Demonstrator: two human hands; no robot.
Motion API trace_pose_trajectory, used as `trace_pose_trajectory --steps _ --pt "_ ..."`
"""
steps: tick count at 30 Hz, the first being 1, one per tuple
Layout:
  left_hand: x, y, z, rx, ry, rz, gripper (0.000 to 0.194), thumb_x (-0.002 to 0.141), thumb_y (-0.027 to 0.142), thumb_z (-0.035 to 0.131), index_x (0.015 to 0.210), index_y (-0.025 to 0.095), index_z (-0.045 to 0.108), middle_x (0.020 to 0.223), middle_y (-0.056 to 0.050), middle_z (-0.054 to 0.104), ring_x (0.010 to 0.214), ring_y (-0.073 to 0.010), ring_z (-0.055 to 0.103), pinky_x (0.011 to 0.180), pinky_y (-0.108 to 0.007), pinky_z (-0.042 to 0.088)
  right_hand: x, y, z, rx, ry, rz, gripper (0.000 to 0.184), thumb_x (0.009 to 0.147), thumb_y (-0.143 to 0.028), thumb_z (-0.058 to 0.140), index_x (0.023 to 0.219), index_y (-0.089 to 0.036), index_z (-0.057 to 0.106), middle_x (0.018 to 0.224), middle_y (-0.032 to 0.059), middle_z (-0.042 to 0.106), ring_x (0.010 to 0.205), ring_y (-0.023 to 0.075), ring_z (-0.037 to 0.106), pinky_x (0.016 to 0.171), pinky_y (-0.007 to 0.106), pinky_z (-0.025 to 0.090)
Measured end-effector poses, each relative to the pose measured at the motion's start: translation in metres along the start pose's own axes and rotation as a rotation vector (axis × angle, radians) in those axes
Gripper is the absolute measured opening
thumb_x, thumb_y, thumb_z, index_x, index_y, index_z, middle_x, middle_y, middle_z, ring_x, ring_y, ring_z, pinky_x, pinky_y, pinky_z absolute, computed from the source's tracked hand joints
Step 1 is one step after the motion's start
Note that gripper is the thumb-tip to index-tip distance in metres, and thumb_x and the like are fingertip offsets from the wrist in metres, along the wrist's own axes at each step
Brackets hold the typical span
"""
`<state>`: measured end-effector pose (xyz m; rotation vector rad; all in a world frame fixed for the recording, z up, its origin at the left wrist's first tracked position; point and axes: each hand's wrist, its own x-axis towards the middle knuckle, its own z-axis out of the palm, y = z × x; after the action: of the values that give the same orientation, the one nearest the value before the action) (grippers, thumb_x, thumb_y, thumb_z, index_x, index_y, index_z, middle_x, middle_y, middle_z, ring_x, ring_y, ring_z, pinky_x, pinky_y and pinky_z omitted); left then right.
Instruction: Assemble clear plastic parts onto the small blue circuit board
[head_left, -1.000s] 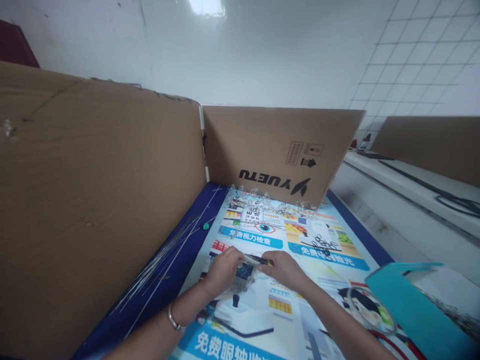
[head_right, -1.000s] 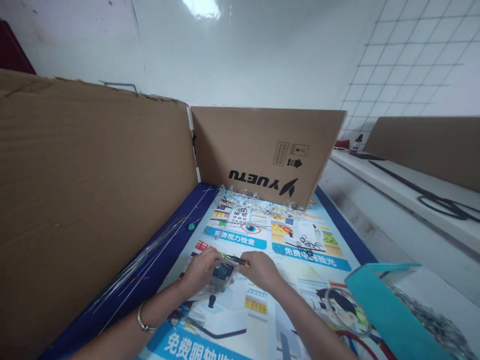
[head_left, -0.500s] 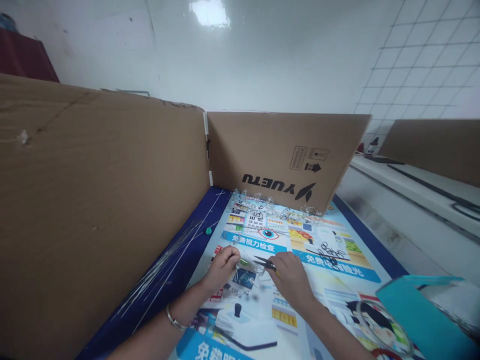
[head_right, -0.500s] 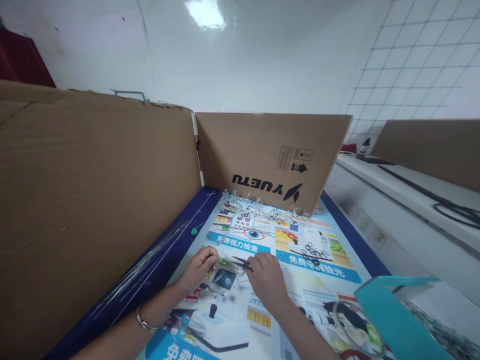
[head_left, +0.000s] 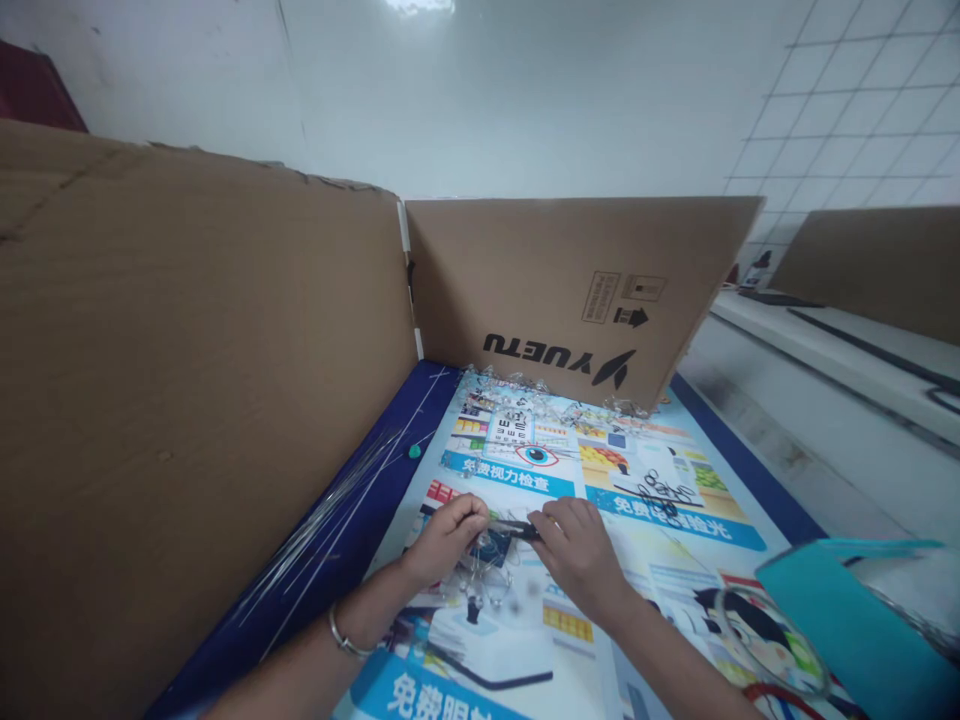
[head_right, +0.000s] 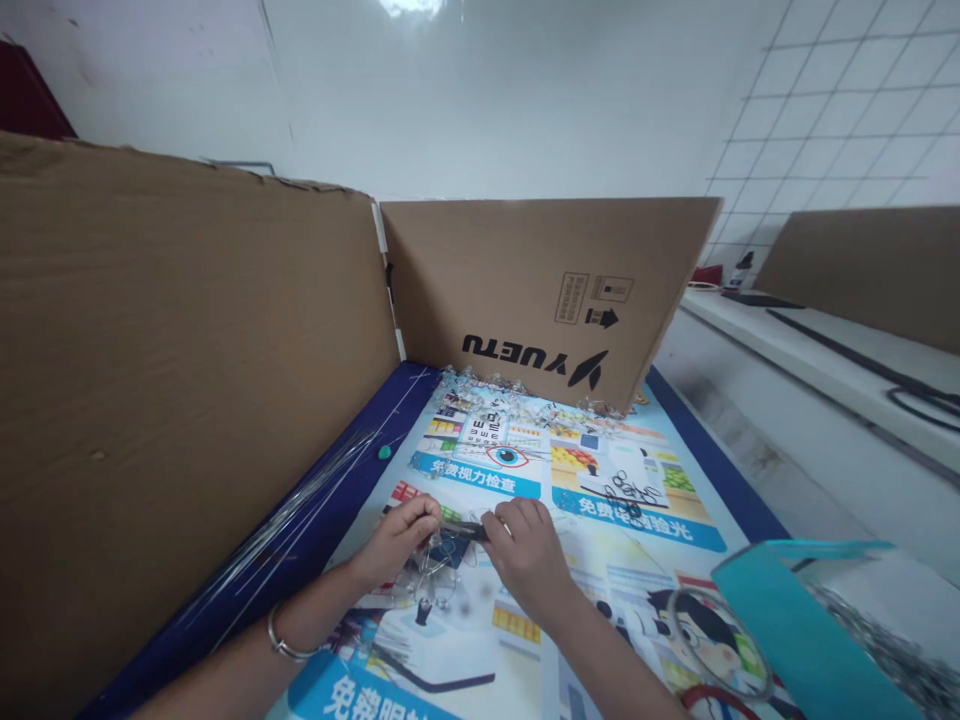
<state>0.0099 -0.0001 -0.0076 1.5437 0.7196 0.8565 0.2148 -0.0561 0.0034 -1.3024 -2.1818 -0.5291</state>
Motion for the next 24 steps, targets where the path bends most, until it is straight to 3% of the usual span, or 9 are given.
trace_pose_trajectory --steps 12,19,24 --pt "0.0009 -0.0036 -0.0018 -0.115 -0.049 -0.107 0.016 0.077 0.030 0.050 0.071 0.015 0.050 0.056 0.004 0.048 0.047 -0.0057 0.039 0.046 -0.017 0.030 -0.0023 0.0043 -0.0003 0.031 -0.036 -0.044 0.012 0.083 -0.021 0.047 0.087 -0.018 0.058 0.071 0.0028 0.053 0.070 0.0151 0.043 0.065 0.029 0.030" --pt "0.0011 -0.0016 -0.0021 -0.052 0.056 -0.058 0.014 0.078 0.029 0.050 0.083 0.017 0.055 0.062 0.004 0.051 0.051 -0.0066 0.042 0.050 -0.019 0.032 -0.0011 0.0012 -0.0009 0.049 0.028 0.035 0.014 0.084 -0.024 0.047 0.090 -0.016 0.057 0.073 0.0044 0.055 0.071 0.0159 0.046 0.067 0.030 0.032" --pt "0.0018 -0.0005 -0.0016 -0.012 0.176 0.026 0.012 0.077 0.025 0.051 0.085 0.016 0.055 0.069 0.002 0.052 0.062 -0.0092 0.047 0.059 -0.021 0.037 -0.0017 -0.0009 0.0017 0.093 0.006 0.041 0.013 0.084 -0.024 0.047 0.089 -0.017 0.056 0.071 0.0035 0.055 0.070 0.0155 0.047 0.066 0.030 0.033"
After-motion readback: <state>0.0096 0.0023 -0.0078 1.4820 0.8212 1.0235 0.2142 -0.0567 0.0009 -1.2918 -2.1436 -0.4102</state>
